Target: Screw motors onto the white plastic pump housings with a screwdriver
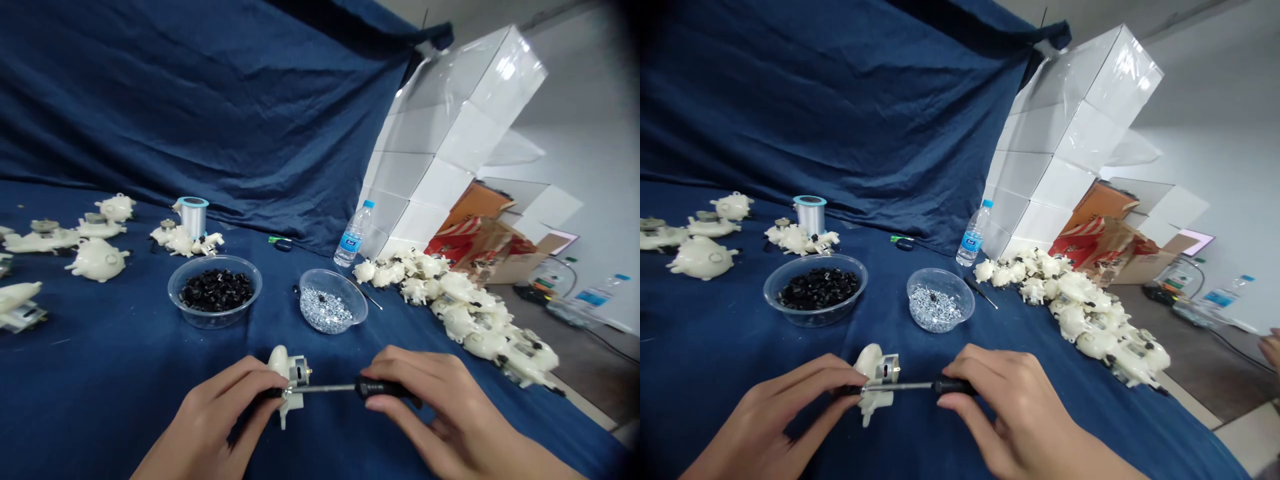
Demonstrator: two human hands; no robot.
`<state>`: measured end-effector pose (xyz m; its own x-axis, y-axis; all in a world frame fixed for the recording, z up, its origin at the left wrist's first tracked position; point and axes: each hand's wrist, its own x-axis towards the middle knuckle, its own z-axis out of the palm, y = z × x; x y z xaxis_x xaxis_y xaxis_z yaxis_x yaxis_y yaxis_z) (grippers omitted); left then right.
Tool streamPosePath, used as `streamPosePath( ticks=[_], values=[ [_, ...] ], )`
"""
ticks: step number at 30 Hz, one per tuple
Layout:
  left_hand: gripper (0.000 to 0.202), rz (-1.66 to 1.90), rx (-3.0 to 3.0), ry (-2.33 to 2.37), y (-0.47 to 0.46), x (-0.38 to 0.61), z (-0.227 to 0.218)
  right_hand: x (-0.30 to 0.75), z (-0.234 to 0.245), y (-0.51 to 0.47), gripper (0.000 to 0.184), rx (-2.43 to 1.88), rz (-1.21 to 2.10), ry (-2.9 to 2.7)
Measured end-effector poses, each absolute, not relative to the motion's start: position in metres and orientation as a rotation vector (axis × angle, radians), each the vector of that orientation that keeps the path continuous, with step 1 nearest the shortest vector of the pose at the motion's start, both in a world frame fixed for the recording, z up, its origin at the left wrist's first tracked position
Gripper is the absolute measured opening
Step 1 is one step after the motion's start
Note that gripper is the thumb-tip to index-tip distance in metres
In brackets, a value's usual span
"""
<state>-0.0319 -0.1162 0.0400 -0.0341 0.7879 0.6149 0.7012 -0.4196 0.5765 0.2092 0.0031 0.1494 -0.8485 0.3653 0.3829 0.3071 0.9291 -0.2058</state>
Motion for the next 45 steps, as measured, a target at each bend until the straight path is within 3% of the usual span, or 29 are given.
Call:
streamPosePath(
  ticks=[4, 7, 11, 14, 21, 24, 28, 30, 32, 39, 45],
  values=[
    [0.030, 1.437, 2.121, 1.664, -0.117, -0.031, 0.041, 0.211, 0.149, 0.006, 0.029, -0.777, 0.389, -2.732],
    [0.029, 1.439, 2.146, 1.668, -0.116, -0.033, 0.041, 0.213, 0.148, 0.009, 0.020, -0.890, 0.509, -2.745],
    [0.026, 1.462, 2.161, 1.694, -0.115, -0.037, 0.040, 0.214, 0.143, 0.010, 0.018, -0.432, 0.230, -2.767],
    [0.026, 1.440, 2.167, 1.704, -0.116, -0.036, 0.039, 0.213, 0.141, 0.010, 0.027, -0.246, 0.017, -2.707],
    [0.025, 1.434, 2.200, 1.699, -0.115, -0.033, 0.038, 0.212, 0.142, 0.015, 0.022, -0.938, 0.581, -2.739],
    [0.024, 1.450, 2.193, 1.725, -0.114, -0.037, 0.037, 0.214, 0.142, 0.017, 0.026, -0.970, 0.682, -2.719],
    [0.022, 1.474, 2.167, 1.742, -0.114, -0.038, 0.035, 0.212, 0.142, 0.019, 0.020, -0.375, 0.168, -2.853],
    [0.018, 1.479, 2.182, 1.747, -0.113, -0.034, 0.037, 0.211, 0.142, 0.020, 0.029, -0.129, -0.134, -2.854],
    [0.013, 1.513, 2.181, 1.790, -0.111, -0.029, 0.043, 0.210, 0.142, 0.020, 0.033, -0.106, -0.207, -2.856],
    [0.019, 1.612, 2.191, 1.930, -0.101, -0.021, 0.062, 0.206, 0.150, 0.015, 0.034, -0.672, 0.618, -2.858],
    [0.016, 1.506, 2.299, 1.794, -0.116, -0.029, 0.036, 0.194, 0.144, 0.024, 0.057, -1.381, 1.989, -2.426]
  ],
)
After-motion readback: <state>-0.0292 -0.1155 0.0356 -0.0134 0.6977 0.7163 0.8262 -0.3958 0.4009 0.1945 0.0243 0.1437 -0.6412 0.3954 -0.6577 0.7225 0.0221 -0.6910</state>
